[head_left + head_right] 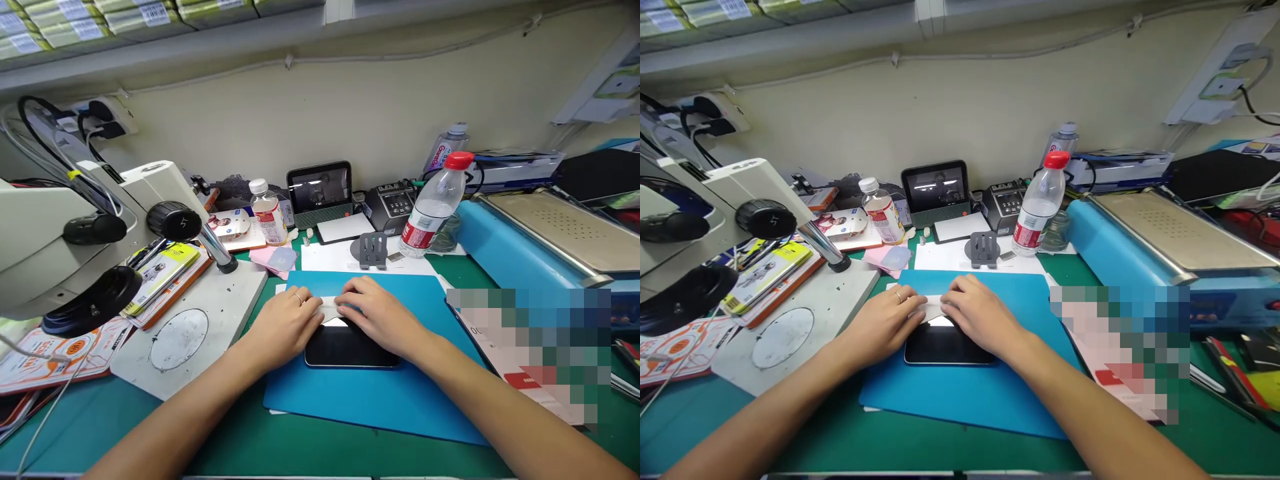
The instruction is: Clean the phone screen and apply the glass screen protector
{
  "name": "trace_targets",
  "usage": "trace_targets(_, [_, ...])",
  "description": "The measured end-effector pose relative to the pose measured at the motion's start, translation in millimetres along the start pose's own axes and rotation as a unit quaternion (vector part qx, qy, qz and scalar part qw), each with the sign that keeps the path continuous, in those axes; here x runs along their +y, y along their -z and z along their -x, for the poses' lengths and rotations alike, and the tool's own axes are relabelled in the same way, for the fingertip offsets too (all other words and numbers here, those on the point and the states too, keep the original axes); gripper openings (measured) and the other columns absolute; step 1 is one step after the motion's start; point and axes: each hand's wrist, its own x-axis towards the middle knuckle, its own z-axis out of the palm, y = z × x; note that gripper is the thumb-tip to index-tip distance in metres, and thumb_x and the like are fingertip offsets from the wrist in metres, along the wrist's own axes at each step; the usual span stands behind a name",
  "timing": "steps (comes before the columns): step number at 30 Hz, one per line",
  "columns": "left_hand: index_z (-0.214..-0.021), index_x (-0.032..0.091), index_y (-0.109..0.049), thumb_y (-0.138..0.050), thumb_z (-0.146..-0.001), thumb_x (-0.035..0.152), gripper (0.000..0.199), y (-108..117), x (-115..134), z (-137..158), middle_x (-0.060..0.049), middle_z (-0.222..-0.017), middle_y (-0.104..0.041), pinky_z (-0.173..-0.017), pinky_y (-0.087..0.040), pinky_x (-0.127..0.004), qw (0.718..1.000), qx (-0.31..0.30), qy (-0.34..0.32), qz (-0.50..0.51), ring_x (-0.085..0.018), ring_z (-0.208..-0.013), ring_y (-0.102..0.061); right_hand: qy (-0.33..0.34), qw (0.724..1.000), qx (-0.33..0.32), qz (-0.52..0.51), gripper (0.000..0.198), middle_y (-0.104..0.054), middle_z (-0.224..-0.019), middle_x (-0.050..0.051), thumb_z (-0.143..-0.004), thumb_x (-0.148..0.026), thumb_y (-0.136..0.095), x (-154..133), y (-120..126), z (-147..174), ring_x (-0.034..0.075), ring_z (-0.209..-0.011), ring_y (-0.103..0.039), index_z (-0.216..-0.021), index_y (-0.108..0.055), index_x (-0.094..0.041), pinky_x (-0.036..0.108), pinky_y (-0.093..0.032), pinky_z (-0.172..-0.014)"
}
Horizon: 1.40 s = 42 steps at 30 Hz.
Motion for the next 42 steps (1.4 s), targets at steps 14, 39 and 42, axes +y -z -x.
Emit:
trace_targets(14, [-0.11,0.018,-0.066,-0.042,-0.105,0.018,0.024,-9,0,7,-0.011,-0.129,-0.072,-0.101,-0.058,-0.041,0.993,0.066,-0.025,0.09,-0.026,-0.119,-0.069,0.042,0.996,-0.063,-0.044,0.05,-0.076,-0.124,0.011,-0.109,-0.046,-0.038,-9,5,-3,0.031,-0.126,-0.062,-0.105,-0.08,-0.021,0.053,-0.051,-0.107])
trace_targets(39, [-0.097,0.021,-0.065,-0.05,-0.104,0.024,0.017,3,-5,9,-0.005,-0.105,-0.077,-0.088,-0.053,-0.037,0.948,0.216,0.038,0.231,-0.02,-0.096,-0.069,0.028,0.987,0.052,-0.146,0.047,-0.069,-0.121,0.011,-0.091,-0.044,-0.075,-15,10,-2,0.027,-0.11,-0.069,-0.13,-0.06,-0.025,0.043,-0.059,-0.093])
trace_targets(42, [-0.099,0.022,-0.064,-0.047,-0.103,0.024,0.018,7,-4,10,-0.004,-0.111,-0.077,-0.089,-0.054,-0.034,0.938,0.178,0.047,0.295,-0.019,-0.098,-0.071,0.028,0.992,0.028,-0.117,0.056,-0.067,-0.131,0.013,-0.093,-0.045,-0.071,-16,7,-2,0.029,-0.118,-0.068,-0.144,-0.053,-0.027,0.047,-0.059,-0.096])
